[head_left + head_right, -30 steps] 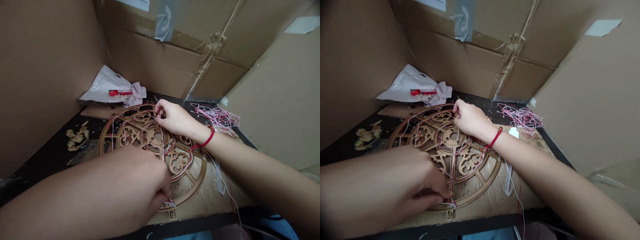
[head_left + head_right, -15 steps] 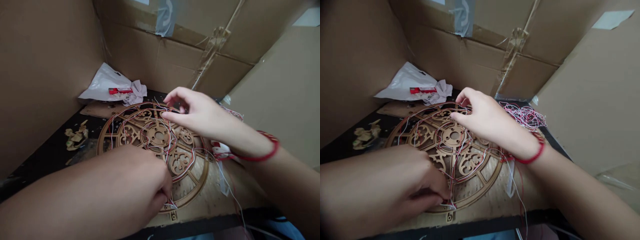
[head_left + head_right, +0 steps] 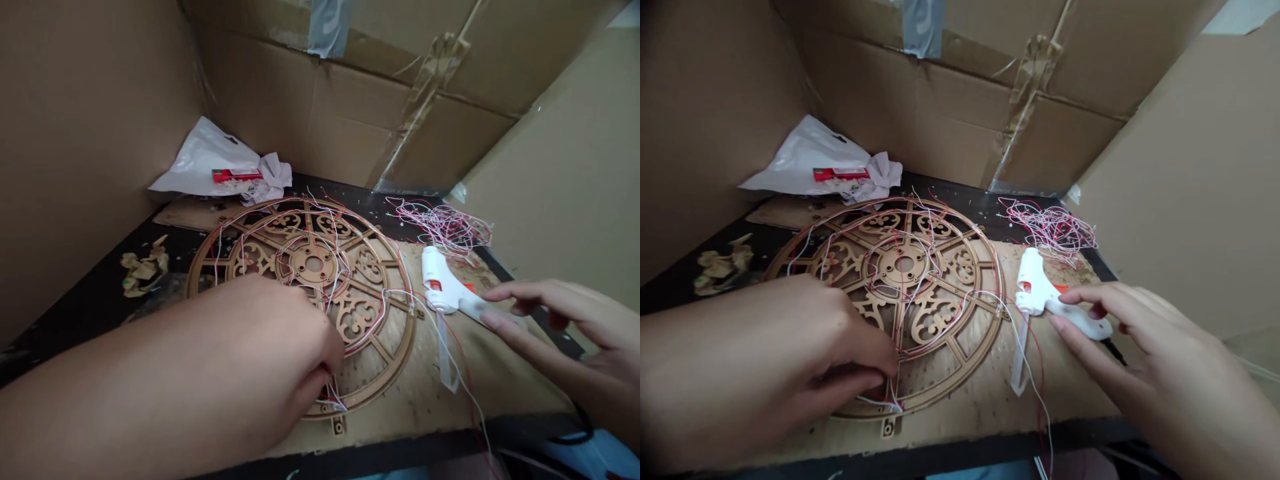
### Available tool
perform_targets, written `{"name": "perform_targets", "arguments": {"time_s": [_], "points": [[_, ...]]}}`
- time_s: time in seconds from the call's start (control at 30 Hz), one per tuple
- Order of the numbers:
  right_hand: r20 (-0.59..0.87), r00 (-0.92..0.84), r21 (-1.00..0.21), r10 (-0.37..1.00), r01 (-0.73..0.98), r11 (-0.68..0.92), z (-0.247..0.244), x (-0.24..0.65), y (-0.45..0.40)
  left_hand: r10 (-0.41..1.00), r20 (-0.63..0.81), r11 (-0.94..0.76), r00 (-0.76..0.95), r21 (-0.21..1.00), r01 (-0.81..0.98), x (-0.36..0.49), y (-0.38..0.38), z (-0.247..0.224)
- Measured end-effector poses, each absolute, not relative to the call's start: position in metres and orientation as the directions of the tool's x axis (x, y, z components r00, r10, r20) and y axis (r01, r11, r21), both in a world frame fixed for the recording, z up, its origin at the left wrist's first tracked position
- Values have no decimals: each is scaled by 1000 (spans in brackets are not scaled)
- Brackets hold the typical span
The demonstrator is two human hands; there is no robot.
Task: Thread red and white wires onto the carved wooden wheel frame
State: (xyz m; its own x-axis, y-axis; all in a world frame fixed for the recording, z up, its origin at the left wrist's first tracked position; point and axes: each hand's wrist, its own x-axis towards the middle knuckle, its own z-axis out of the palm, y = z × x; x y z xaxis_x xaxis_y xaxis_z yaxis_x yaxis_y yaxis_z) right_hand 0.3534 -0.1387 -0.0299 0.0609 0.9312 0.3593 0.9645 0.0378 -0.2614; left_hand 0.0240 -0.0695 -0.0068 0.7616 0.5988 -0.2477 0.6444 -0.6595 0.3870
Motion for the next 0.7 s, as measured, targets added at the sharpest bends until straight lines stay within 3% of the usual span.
{"name": "perform_targets", "arguments": {"time_s": [0.07,0.23,0.5,0.7], "points": [[299,-11,-203,954,976,75,-37,360,-138,601,-232,-666,765,384,640,24,-68,-8],[191,38,-229,981,973,7,-46,368,-134,589,-220,-696,777,350,627,24,-67,-8],[251,-23,-201,968,977,76,-60,373,-115,570,-255,-719,781,305,625,22,-68,-6],[246,-82,-181,966,975,129,-66,379,-105,581,-103,-756,807,300,582,19,-70,-16]]}}
